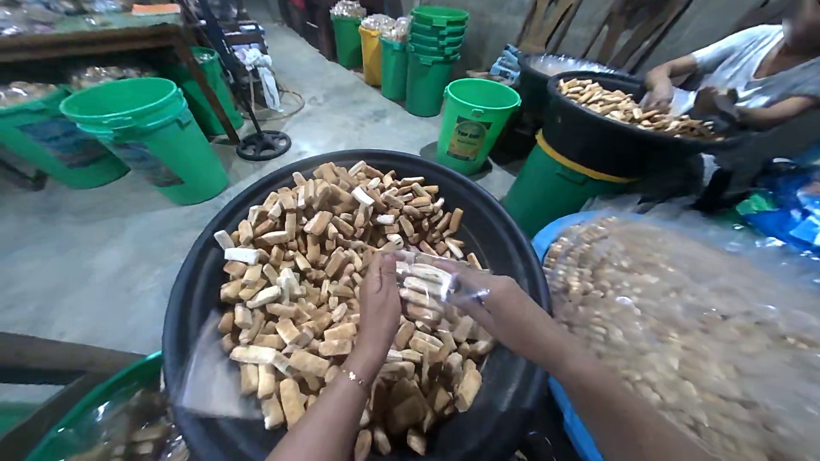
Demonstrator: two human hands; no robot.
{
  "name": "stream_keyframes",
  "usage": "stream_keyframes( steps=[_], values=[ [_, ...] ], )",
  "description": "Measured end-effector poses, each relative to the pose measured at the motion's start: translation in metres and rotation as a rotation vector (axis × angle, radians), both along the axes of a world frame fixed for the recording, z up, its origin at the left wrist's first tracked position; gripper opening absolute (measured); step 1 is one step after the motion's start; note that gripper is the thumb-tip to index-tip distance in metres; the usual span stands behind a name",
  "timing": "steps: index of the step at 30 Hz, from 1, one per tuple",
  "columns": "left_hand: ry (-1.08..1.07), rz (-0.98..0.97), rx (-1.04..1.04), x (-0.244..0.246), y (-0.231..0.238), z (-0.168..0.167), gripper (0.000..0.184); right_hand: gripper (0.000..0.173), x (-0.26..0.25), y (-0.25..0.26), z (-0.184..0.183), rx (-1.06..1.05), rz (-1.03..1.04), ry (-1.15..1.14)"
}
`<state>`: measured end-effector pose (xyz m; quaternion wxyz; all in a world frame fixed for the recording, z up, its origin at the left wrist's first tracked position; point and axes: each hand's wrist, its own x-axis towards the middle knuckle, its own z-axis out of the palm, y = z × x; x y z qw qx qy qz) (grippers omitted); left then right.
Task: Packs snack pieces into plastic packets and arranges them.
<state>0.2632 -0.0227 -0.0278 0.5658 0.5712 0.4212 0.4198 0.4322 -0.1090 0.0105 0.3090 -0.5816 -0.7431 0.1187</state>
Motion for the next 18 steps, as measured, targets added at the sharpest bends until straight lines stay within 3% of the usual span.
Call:
stream_keyframes(
  steps=[3, 6, 9, 12, 15, 18],
  values=[
    [-0.195, -0.214, -0.302, -0.008, 0.005, 0.015, 0.048, 0.037, 0.004, -0.001, 0.001, 0.001, -0.103, 0.069],
    [-0.386, -0.439, -0.352, -0.013, 0.006, 0.013, 0.046, 0.038, 0.012, -0.002, -0.002, 0.07, -0.098, 0.092],
    [-0.451, -0.295, -0.384, -0.003, -0.004, 0.017, 0.028, 0.039, 0.006, -0.002, 0.0, 0.053, -0.079, 0.038],
    [-0.419, -0.227, -0.357, -0.006, -0.003, 0.017, 0.032, 0.039, 0.002, -0.001, 0.008, 0.002, -0.107, -0.076],
    [-0.416, -0.171, -0.288, -0.011, -0.002, 0.02, 0.024, 0.045, -0.008, 0.007, 0.009, 0.118, -0.089, -0.184],
    [-0.466, -0.097, -0.212, -0.022, 0.012, 0.019, 0.025, 0.049, -0.018, 0.018, 0.015, 0.125, -0.009, -0.056]
  ],
)
